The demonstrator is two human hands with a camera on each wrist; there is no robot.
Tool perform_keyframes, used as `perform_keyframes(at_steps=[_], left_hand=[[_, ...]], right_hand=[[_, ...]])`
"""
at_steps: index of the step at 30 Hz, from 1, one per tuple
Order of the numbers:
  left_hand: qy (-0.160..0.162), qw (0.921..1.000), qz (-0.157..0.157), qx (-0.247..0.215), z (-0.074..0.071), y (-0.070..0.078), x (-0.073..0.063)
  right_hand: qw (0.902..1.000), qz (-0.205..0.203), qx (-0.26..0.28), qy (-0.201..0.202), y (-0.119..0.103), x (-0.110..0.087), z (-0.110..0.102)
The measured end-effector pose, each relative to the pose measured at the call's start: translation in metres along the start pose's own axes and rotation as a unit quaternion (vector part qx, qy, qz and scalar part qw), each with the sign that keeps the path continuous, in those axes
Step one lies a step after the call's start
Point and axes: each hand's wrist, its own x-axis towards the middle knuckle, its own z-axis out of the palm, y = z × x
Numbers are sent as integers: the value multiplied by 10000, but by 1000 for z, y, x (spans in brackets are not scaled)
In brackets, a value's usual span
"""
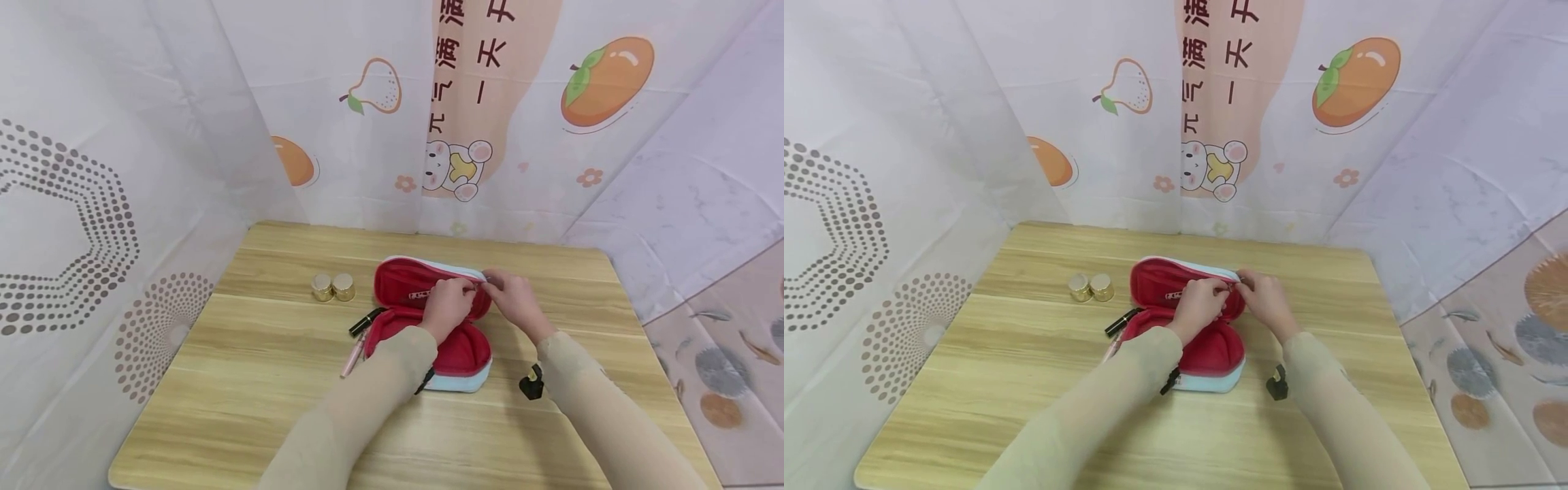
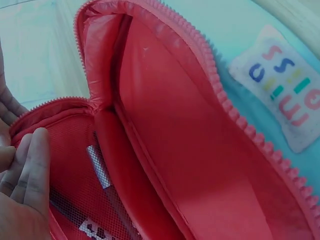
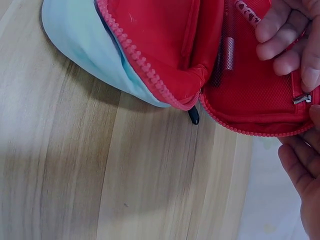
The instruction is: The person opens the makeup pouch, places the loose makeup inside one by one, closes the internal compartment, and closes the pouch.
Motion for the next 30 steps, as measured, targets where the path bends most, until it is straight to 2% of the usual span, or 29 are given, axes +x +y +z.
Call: perform_keyframes(at_steps=[4, 10, 13, 21, 25, 30], left_hand=[[137, 9995, -73, 262, 2, 2, 1], [248, 9982, -467, 285, 8, 6, -1], [322, 9971, -552, 411, 9, 8, -2], [631, 9936, -418, 843, 12, 8, -3], [727, 9930, -354, 863, 14, 5, -4], [661, 9942, -368, 761, 15, 3, -3]], right_hand=[[10000, -15, 32, 18, -1, -1, 0], [9996, -6, 230, -146, -3, -1, -2], [9992, 1, 297, -266, -4, -1, -3], [9986, -84, 333, -401, -6, -1, -4], [9987, -102, 314, -400, -5, -1, -4], [9986, -102, 358, -381, -4, -2, -4]])
